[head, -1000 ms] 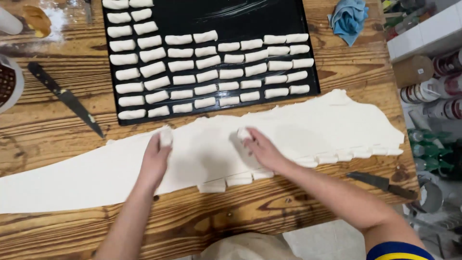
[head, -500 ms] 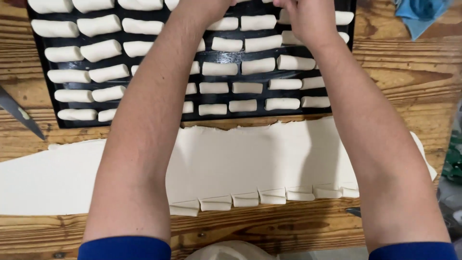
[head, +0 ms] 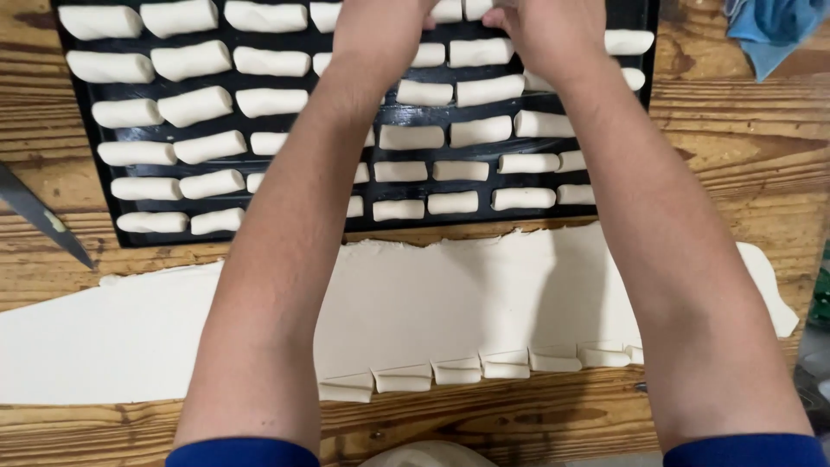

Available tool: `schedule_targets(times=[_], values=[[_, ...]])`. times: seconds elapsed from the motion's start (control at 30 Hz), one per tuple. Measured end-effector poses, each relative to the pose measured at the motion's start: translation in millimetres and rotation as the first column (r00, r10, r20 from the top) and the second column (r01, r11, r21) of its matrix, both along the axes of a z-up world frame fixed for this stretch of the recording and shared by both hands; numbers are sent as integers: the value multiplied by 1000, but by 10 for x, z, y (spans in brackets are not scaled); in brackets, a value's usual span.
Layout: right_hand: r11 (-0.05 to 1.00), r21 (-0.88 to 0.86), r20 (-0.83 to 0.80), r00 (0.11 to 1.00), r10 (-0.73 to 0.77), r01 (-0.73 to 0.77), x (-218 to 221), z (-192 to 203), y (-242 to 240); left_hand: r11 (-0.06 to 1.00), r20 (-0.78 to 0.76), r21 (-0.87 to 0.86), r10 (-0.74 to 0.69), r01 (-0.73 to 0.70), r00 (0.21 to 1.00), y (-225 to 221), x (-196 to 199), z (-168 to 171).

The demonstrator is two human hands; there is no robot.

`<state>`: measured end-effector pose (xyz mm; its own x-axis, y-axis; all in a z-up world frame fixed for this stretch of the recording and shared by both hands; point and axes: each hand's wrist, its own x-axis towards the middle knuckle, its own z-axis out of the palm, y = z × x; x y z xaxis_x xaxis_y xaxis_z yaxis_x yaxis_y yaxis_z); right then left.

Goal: Arranging small dough pieces on a baking tray and using a dough sheeter machine to flatten dough.

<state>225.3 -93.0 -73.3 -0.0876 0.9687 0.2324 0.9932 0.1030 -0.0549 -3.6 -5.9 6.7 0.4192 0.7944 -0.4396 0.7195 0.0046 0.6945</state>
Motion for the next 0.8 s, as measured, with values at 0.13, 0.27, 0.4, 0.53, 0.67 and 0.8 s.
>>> schedule_targets(times=[0.13,0.27,0.4,0.53,0.67,0.8], values=[[996,86,-172,985,10,4,-760,511,-897,558,23,802,-383,212,923,-692,-747,-322],[1000,5,-168,986,20,-19,-1594,323,-2481,572,79,802,-387,172,919,-2005,-1963,-361],[986,-161,-268,964,-4,-41,-2665,337,-3996,715,0,628,-396,308,918,-3643,-2979,-373],[980,-187,-232,973,19,-63,-3431,429,-4291,626,-130,688,-392,368,911,-4476,-3232,-542],[946,-318,-76,993,-95,66,-3570,372,-4010,511,-275,781,-234,359,932,-4297,-3029,-684],[935,-341,-129,980,-153,101,-3381,126,-3799,593,-200,709,-348,381,916,-3897,-2960,-679]])
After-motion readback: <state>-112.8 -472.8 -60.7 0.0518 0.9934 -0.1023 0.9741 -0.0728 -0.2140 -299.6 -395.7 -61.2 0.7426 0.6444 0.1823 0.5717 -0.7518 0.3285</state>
